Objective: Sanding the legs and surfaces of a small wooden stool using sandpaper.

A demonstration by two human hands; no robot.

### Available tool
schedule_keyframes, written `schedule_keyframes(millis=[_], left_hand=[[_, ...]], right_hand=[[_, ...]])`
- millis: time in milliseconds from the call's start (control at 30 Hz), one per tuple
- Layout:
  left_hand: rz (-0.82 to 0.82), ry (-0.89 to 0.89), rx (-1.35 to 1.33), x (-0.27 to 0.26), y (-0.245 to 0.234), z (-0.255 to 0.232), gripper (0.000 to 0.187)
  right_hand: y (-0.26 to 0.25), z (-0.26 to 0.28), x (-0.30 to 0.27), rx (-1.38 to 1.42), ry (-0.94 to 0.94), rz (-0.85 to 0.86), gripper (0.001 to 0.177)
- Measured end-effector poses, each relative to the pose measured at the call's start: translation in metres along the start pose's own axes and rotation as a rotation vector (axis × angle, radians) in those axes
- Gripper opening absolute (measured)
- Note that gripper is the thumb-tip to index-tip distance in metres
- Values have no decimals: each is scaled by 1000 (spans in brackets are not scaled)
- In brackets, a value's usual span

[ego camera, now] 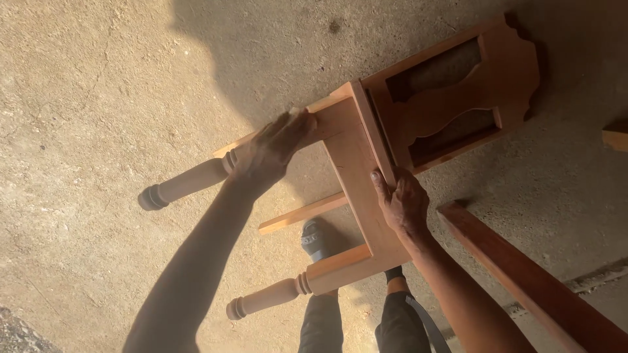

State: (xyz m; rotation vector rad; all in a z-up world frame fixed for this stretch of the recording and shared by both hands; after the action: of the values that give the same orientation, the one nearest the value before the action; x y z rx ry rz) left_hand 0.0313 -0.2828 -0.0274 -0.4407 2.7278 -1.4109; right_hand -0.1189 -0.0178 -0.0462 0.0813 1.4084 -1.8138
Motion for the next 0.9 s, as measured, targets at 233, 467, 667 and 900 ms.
schedule_keyframes(millis=[233,467,667,900], left_hand=[[16,-31,55,11,-1,-10,39],[-52,25,149,40,29,-18,54],[76,-93,44,-15,-15,-3,42],[-35,-76,194,57,47,-36,50]], right_hand=[[-2,3,1,8,3,13,60],[-11,10,1,49,95,99,62],[-1,-1,1,36,67,76,63],[-4,1,-2,73,58,52,63]])
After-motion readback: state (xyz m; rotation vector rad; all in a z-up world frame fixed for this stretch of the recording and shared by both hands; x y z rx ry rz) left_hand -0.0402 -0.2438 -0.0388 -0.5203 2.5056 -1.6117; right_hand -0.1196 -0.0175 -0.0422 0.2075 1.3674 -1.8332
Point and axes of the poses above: each hand's wrist, its own x-axis towards the middle knuckle, its own y-axis out of the palm, z = x × y, the point moved 2 cm from there along x, towards the middle knuckle, and after that the axes turned 3 degrees about -x, right-handed, at the moved point
